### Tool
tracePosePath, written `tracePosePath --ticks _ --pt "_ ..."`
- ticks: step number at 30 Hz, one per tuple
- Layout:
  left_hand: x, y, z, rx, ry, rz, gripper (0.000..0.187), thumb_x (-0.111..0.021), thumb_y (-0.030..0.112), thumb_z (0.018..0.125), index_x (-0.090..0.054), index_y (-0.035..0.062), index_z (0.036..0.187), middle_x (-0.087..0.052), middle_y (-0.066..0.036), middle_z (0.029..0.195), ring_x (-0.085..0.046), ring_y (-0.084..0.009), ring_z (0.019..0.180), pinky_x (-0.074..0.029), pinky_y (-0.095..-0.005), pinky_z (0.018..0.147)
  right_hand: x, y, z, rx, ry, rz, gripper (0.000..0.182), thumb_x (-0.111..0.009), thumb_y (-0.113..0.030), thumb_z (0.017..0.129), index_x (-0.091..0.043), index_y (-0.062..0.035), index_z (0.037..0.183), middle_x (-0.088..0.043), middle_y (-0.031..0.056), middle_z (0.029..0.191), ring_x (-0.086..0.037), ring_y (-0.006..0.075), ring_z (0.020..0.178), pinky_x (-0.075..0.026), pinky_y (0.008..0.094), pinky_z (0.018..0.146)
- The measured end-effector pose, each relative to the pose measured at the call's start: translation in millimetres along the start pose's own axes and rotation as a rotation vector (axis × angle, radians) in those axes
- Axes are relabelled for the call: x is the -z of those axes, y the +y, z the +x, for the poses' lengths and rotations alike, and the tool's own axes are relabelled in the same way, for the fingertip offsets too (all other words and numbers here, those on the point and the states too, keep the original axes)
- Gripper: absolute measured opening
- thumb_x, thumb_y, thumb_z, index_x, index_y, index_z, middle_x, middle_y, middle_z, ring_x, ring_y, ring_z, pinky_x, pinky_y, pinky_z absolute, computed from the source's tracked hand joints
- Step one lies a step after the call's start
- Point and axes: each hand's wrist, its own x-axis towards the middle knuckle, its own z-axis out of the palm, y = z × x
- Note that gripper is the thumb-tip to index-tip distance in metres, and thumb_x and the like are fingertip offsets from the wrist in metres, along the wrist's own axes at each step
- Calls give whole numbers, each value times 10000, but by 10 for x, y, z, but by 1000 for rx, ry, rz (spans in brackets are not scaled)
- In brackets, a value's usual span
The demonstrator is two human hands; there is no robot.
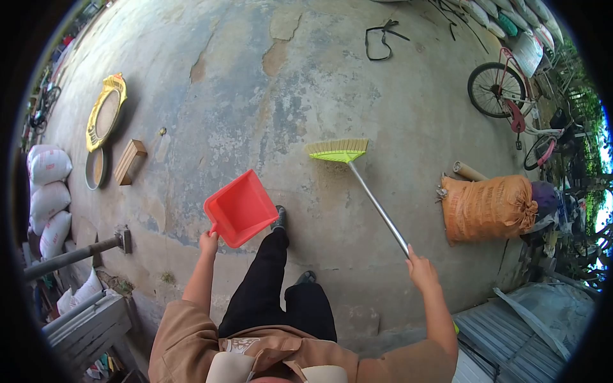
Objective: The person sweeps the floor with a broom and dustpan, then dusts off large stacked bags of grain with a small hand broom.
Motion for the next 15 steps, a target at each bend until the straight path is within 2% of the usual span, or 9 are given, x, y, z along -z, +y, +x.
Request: tracePosePath --ticks 3,7,9,10,11,12,15 --pt "-48 -58 -354 -41 73 -68 331 -514 184 714 -584 -55 930 -617 -161 787 -597 -229 738 -445 -323 646 -377 90 160 -12 103 87 428 -468 -232 849 -389 -133 1258 -585 229 800 -576 371 755 -449 452 667" --pt "-186 -187 -733 46 14 -225 340 -523 192 720 -578 -65 936 -616 -183 841 -597 -261 800 -441 -340 705 -1006 -28 1043 -5 201 161 433 -454 -229 856 -378 -90 1259 -596 212 820 -583 357 770 -458 445 674" --pt "-228 -251 -860 117 -72 -252 312 -516 191 735 -591 -56 911 -603 -121 761 -567 -184 656 -434 -309 590 -1246 -237 1442 -20 199 175 444 -449 -233 857 -360 -98 1271 -601 204 829 -588 348 777 -465 444 684" --pt "-212 -257 -949 109 -59 -247 312 -516 191 735 -591 -56 911 -603 -121 761 -567 -184 656 -434 -309 590 -1334 -337 1570 -16 205 180 452 -448 -236 858 -350 -101 1278 -603 200 831 -592 342 780 -468 443 690" --pt "-183 -273 -1057 127 -98 -301 298 -514 190 741 -596 -47 902 -584 -95 726 -533 -157 600 -415 -296 538 -1416 -400 1641 -10 205 195 452 -448 -236 858 -350 -101 1278 -603 200 831 -592 342 780 -468 443 690" --pt "-134 -318 -1146 149 -140 -347 284 -512 189 746 -601 -37 894 -565 -69 690 -500 -130 545 -397 -283 486 -1510 -480 1663 -2 161 176 456 -449 -235 857 -345 -103 1281 -606 193 828 -595 338 776 -473 441 683" --pt "-42 -513 -1267 205 -144 -384 268 -514 185 745 -605 -23 888 -538 -45 653 -457 -105 501 -365 -262 437 -1765 -517 1457 25 76 114 459 -452 -230 855 -341 -112 1284 -609 183 819 -600 331 761 -481 436 663"
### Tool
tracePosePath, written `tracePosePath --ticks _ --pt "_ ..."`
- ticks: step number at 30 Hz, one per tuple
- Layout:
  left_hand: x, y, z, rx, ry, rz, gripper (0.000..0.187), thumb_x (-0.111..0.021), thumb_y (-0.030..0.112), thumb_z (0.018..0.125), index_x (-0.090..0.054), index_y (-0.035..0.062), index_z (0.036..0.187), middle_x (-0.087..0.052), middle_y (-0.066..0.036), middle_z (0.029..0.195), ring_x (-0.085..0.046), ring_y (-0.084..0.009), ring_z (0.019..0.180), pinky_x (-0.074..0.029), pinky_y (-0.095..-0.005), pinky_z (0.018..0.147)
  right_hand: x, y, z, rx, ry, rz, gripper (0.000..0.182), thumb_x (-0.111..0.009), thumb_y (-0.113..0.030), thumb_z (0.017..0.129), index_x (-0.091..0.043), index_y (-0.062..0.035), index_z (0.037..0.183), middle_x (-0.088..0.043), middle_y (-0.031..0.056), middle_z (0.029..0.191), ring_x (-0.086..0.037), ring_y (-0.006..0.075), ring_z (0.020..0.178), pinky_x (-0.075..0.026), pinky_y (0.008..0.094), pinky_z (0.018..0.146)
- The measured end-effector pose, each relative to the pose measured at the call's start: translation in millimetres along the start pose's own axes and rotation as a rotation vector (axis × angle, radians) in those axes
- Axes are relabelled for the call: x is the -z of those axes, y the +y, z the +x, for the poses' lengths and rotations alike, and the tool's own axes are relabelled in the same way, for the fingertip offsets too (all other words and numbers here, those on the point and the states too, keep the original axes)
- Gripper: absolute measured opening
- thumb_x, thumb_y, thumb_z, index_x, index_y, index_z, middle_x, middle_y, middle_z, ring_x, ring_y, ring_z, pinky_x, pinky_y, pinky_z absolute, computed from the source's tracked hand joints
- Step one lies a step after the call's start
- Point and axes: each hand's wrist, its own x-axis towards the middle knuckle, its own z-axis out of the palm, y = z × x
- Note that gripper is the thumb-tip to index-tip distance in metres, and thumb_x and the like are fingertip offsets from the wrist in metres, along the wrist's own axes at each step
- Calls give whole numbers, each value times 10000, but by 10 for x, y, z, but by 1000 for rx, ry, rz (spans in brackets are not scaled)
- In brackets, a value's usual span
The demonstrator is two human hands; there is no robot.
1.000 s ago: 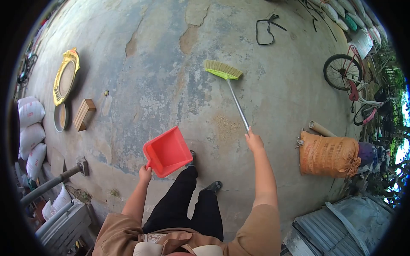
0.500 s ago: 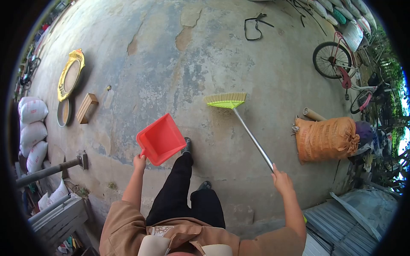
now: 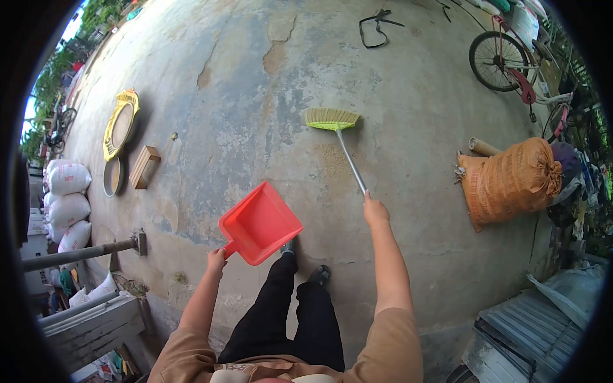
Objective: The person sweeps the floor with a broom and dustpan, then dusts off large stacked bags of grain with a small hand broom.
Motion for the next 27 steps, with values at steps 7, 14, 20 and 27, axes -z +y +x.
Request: tracePosePath --ticks 7,14,20,27 --pt "77 -399 330 36 -13 179 285 -528 162 709 -599 -60 872 -588 -88 714 -547 -174 601 -425 -292 546 293 635 -1283 17 -163 -204 460 -472 -248 845 -356 -190 1286 -596 180 778 -599 333 704 -483 432 614" --pt "-229 -263 730 -65 70 304 293 -531 170 685 -599 -83 816 -614 -155 724 -593 -215 687 -442 -334 617 467 915 -2176 -36 -36 -129 466 -480 -243 847 -354 -176 1290 -558 191 721 -575 350 659 -461 428 590" --pt "-619 110 985 -153 80 349 298 -520 190 688 -606 -65 816 -606 -165 705 -593 -221 678 -438 -338 610 32 1033 -2391 -235 115 30 521 -483 -204 845 -282 -138 1321 -556 194 729 -565 355 680 -449 428 601" --pt "-1451 -207 1981 -198 -16 183 319 -524 208 713 -613 -59 863 -615 -141 724 -590 -200 676 -439 -324 602 -1061 1684 -1941 -646 -30 81 475 -509 -149 799 -358 -80 1244 -586 204 886 -583 350 804 -458 429 672"
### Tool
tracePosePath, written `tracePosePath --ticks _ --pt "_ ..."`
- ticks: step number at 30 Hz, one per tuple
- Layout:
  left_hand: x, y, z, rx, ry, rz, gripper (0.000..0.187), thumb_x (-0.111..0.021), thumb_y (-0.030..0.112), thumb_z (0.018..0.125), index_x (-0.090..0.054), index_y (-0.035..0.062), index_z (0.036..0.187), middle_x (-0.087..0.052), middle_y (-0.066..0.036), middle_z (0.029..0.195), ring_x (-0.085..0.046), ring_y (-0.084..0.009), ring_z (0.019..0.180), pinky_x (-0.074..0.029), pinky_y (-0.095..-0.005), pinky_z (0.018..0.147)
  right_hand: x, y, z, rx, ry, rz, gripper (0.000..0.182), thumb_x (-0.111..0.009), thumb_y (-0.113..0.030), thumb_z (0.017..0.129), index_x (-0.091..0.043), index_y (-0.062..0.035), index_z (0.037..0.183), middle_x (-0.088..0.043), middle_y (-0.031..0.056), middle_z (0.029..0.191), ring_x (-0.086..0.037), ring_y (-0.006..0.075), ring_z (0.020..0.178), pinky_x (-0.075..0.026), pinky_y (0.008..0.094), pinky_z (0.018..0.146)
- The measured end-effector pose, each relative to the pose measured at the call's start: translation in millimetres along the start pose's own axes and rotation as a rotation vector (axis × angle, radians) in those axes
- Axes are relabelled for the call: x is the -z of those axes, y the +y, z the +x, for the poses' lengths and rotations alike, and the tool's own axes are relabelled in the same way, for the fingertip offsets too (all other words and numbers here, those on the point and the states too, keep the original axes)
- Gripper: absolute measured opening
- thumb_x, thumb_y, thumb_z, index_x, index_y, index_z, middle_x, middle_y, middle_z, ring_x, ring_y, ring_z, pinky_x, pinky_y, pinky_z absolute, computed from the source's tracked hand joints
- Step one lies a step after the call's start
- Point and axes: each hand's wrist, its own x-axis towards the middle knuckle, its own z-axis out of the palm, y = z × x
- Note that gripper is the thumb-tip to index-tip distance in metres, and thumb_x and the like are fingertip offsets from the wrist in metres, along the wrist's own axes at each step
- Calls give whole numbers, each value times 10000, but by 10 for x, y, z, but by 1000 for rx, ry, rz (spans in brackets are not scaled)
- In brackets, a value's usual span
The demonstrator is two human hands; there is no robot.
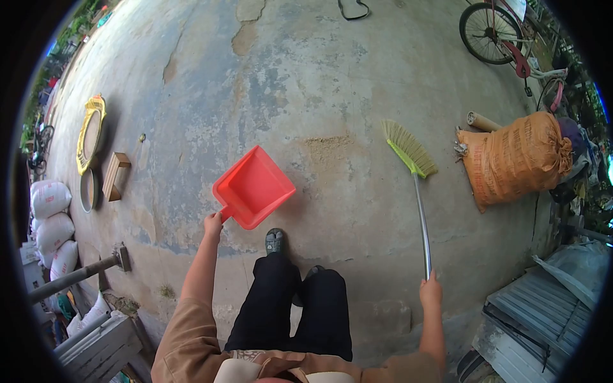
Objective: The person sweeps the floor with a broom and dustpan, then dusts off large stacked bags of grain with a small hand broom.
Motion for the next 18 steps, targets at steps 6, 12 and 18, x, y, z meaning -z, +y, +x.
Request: tracePosePath --ticks 6,12,18 --pt "-516 50 474 -154 -9 160 321 -522 236 726 -631 -51 821 -609 -121 661 -583 -186 604 -439 -318 568 -477 702 737 -396 192 -237 297 -615 -154 724 -493 -66 980 -611 156 897 -587 325 867 -478 421 716" --pt "-675 20 935 -150 -77 107 314 -532 246 699 -626 -53 722 -567 -125 558 -555 -175 516 -409 -314 481 205 429 1094 -475 567 -303 318 -694 -237 661 -535 -98 898 -631 90 829 -603 279 807 -408 451 783" --pt "-635 481 705 -185 -144 477 414 -582 293 695 -583 -66 901 -604 -170 825 -583 -256 687 -466 -374 595 1232 42 741 -170 938 -510 268 -680 -64 597 -522 -89 812 -607 78 716 -586 256 767 -329 461 913"
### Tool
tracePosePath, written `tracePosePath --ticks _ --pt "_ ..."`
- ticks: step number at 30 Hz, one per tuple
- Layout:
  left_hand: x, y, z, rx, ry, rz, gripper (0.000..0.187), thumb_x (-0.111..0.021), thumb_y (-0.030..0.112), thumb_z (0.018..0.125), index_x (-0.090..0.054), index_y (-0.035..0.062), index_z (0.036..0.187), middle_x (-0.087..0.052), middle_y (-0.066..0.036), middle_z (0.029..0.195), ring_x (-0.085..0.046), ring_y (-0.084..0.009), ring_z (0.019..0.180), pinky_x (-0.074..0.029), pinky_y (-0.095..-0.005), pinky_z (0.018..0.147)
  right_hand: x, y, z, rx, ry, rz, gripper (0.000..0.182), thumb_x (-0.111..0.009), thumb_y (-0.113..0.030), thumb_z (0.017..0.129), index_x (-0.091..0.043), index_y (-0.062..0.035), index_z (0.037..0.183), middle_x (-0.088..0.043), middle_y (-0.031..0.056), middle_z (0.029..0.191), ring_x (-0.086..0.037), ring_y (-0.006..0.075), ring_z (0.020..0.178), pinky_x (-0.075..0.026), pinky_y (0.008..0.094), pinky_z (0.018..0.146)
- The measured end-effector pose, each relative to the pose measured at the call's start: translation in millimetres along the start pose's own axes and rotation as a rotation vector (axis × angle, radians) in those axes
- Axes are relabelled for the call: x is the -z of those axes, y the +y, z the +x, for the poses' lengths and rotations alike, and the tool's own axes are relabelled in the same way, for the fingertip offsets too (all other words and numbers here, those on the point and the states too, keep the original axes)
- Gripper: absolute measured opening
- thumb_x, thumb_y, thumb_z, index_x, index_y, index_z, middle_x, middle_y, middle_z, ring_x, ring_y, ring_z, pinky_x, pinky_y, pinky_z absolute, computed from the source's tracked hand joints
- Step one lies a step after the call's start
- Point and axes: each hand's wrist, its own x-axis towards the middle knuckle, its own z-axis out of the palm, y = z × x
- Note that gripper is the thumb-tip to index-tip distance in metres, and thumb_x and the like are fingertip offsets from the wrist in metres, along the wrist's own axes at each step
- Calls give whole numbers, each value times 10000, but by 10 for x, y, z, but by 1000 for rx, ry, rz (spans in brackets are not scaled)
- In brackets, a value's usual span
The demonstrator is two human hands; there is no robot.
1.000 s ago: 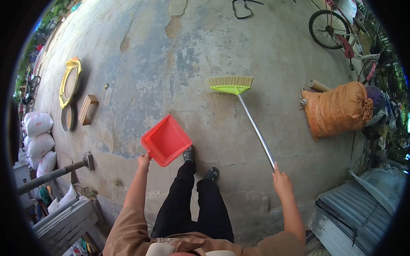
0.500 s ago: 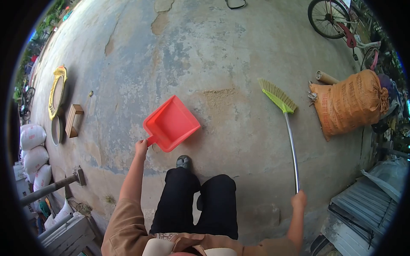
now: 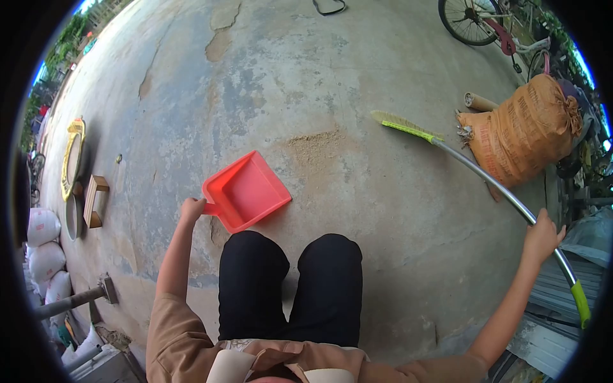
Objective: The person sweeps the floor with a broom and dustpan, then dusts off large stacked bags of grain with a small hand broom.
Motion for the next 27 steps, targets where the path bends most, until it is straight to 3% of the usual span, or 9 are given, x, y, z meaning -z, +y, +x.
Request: tracePosePath --ticks 2,7,10,14,16,19,21,25,27 --pt "44 521 -383 -237 375 509 575 -622 358 695 -494 -44 1085 -536 -246 1050 -521 -293 1000 -431 -363 815 459 -22 306 199 160 -32 270 -676 -31 577 -506 -79 781 -587 81 698 -571 252 762 -316 454 937" --pt "-262 2513 -1156 -1162 97 73 633 -609 343 757 -339 49 1248 -409 -211 1230 -353 -342 1179 -341 -388 945 1122 -525 1295 499 401 -41 105 -508 -45 681 -598 -63 630 -592 151 659 -597 280 646 -449 356 618" --pt "-743 3595 -1955 -1524 -92 -216 737 -662 292 710 -261 78 1290 -362 -180 1277 -319 -328 1207 -338 -392 948 1694 -1202 1343 658 464 -191 63 -570 -66 651 -624 -90 629 -612 83 647 -611 217 646 -435 328 608" --pt "-1031 4372 -2659 -1434 41 -627 620 -648 259 724 -339 45 1218 -441 -202 1189 -399 -342 1136 -393 -400 864 2261 -1562 1166 853 553 -281 22 -614 -120 639 -627 -133 627 -615 19 657 -603 174 663 -378 315 748" --pt "-992 4587 -2702 -1132 -178 -843 413 -596 279 770 -436 11 1041 -557 -214 953 -517 -366 940 -421 -418 732 2378 -1527 1095 961 666 -221 30 -604 -127 649 -624 -121 672 -622 17 768 -594 164 734 -348 342 860" --pt "-780 4622 -2649 -1293 -71 -736 347 -536 335 812 -464 -1 862 -567 -212 751 -542 -381 758 -411 -425 648 2567 -1316 697 971 1117 146 187 -594 -104 644 -607 -87 830 -596 29 954 -555 154 893 -309 370 968" --pt "-437 4634 -2588 -1412 -110 -595 375 -522 369 817 -479 -1 858 -571 -203 757 -549 -367 752 -418 -410 654 2650 -888 327 818 1128 323 290 -620 -62 660 -584 -79 947 -575 63 1006 -521 171 982 -348 367 942" --pt "-252 4566 -2543 -1633 -340 -404 433 -505 425 824 -513 -7 842 -585 -176 764 -569 -314 744 -432 -371 662 1453 -910 79 196 406 1178 503 -715 -144 676 -502 -4 1110 -509 139 1124 -466 229 1069 -358 345 912" --pt "-283 4438 -2630 -1646 -388 -333 457 -507 440 820 -525 -12 886 -593 -160 775 -577 -289 754 -436 -358 669 330 -1419 9 128 -247 1387 961 -783 -298 585 -239 30 1306 -335 248 1285 -353 308 1193 -289 354 974"
